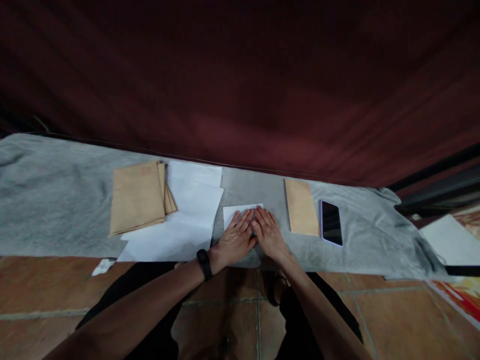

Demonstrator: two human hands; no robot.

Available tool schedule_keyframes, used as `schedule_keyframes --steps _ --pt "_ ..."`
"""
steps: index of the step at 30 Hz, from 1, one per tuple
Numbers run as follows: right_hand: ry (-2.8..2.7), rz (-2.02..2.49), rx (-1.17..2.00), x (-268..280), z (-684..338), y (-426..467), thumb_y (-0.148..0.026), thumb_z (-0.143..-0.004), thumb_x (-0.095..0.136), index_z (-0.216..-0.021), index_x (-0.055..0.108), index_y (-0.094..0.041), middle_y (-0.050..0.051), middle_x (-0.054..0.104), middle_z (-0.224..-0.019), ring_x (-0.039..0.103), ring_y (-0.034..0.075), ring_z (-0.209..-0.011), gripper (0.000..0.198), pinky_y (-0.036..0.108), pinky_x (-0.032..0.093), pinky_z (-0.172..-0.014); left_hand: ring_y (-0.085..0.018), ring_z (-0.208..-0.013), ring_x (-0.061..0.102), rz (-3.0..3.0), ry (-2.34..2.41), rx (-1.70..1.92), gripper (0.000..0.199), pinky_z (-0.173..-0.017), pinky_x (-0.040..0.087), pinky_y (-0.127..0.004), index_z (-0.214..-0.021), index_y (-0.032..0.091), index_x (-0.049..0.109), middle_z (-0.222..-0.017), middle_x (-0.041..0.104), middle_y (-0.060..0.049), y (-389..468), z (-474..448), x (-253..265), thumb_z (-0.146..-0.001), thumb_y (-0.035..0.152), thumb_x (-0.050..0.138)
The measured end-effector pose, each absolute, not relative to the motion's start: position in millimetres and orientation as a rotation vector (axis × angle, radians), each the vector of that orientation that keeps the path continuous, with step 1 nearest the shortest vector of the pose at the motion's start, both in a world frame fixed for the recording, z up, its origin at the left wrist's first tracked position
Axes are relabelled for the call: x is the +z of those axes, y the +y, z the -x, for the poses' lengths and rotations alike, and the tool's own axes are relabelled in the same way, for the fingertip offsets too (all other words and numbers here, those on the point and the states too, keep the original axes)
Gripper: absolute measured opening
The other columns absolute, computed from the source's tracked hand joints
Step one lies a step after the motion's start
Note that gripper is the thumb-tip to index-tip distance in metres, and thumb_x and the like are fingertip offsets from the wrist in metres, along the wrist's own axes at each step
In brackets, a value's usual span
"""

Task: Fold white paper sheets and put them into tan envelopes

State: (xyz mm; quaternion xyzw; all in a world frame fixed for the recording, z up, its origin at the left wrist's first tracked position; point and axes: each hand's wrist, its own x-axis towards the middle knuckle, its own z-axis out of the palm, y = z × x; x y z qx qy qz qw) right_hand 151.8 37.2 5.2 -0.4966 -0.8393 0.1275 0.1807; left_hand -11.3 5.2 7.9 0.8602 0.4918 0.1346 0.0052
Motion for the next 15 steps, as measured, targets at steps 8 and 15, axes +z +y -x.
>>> schedule_keyframes --steps 8,15 --pt "-2.392 1.457 0.25 -3.3 -156.9 38.7 -0.041 -0.108 0.026 -0.157 0.033 -0.014 0.012 0.032 -0.163 0.025 0.024 -0.153 0.057 0.05 0.022 -0.124 -0.027 -0.155 0.017 -2.654 1.522 0.415 0.062 -0.127 0.012 -0.052 -0.152 0.008 0.035 -0.164 0.029 -0.018 4.4 16.1 8.7 -0.101 0.041 0.04" --pt "-2.389 1.487 0.22 -2.5 -161.2 40.1 -0.037 -0.107 0.028 -0.157 0.033 -0.016 0.011 0.033 -0.163 0.027 0.026 -0.152 0.055 0.05 0.021 -0.123 -0.027 -0.155 0.02 -2.634 1.505 0.438 0.055 -0.126 0.011 -0.055 -0.15 0.018 0.042 -0.165 0.029 -0.013 2.7 20.3 6.7 -0.102 0.045 0.042"
